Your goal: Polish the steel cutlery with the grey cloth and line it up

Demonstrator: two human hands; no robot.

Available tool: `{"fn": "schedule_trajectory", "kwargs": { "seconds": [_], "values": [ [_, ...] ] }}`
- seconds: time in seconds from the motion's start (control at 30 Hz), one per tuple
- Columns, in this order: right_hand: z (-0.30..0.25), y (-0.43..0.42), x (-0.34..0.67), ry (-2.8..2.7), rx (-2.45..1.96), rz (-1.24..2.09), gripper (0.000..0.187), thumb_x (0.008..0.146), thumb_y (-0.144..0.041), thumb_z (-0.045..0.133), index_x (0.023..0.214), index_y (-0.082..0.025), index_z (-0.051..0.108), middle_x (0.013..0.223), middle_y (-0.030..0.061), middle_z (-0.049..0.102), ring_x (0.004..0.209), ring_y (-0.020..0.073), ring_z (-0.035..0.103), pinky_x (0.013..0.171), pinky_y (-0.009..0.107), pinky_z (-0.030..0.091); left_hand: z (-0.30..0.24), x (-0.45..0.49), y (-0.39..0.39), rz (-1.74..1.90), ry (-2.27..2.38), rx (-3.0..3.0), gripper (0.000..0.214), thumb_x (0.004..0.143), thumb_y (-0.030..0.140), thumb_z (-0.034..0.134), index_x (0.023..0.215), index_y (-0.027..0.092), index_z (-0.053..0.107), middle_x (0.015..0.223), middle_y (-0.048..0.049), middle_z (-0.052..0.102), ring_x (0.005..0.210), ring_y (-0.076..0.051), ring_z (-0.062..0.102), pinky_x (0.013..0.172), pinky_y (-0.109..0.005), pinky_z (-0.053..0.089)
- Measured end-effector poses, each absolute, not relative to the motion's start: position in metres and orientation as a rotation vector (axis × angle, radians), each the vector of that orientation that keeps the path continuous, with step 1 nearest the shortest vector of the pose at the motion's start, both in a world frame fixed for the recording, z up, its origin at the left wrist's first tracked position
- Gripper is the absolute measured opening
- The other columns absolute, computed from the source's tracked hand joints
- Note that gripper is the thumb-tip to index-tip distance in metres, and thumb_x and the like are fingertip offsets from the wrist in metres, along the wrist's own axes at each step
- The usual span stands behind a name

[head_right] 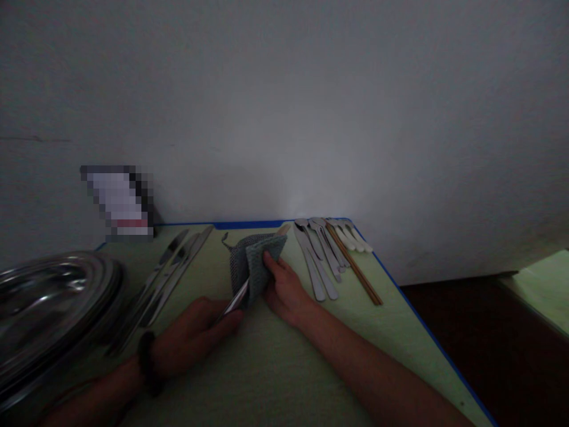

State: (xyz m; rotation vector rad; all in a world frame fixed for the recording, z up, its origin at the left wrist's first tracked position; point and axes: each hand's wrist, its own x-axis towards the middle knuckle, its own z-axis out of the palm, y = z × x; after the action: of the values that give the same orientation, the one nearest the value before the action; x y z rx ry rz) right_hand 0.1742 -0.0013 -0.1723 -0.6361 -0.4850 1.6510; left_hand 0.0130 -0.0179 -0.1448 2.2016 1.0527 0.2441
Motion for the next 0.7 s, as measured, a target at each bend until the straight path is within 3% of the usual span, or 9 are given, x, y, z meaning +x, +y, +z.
{"fn": "schedule_trajectory", "kwargs": {
  "seconds": [0.4, 0.6, 0.7],
  "values": [
    [-0.163, -0.001, 0.173, -0.579, -0.734, 1.591, 0.017, 0.071, -0.030, 0.064, 0.083, -0.018, 0.065, 0.076, -0.0003, 0.070, 0.086, 0.0158, 0.063, 0.082, 0.030, 0.047, -0.146, 0.010, -0.019, 0.297, 1.075, 2.087, 0.049, 0.090, 0.045, 0.027, 0.063, 0.016, 0.056, 0.051, 0.0042, 0.042, 0.051, -0.011, 0.046, 0.053, -0.022, 0.034],
    [-0.106, 0.026, 0.163, -0.701, -0.746, 1.433, 0.014, 0.075, -0.028, 0.058, 0.082, -0.018, 0.064, 0.074, -0.0017, 0.069, 0.079, 0.0125, 0.063, 0.076, 0.026, 0.048, -0.136, 0.017, -0.030, 0.385, 0.965, 1.869, 0.049, 0.092, 0.047, 0.021, 0.062, 0.017, 0.046, 0.054, 0.0033, 0.045, 0.050, -0.010, 0.043, 0.052, -0.021, 0.036],
    [-0.067, 0.040, 0.156, -0.592, -0.636, 1.320, 0.017, 0.081, -0.029, 0.049, 0.079, -0.017, 0.061, 0.066, -0.0020, 0.066, 0.065, 0.0102, 0.061, 0.064, 0.022, 0.049, -0.117, 0.019, -0.036, 0.449, 0.930, 1.829, 0.047, 0.091, 0.048, 0.021, 0.067, 0.017, 0.046, 0.054, 0.0032, 0.046, 0.049, -0.010, 0.043, 0.050, -0.021, 0.036]
  ]
}}
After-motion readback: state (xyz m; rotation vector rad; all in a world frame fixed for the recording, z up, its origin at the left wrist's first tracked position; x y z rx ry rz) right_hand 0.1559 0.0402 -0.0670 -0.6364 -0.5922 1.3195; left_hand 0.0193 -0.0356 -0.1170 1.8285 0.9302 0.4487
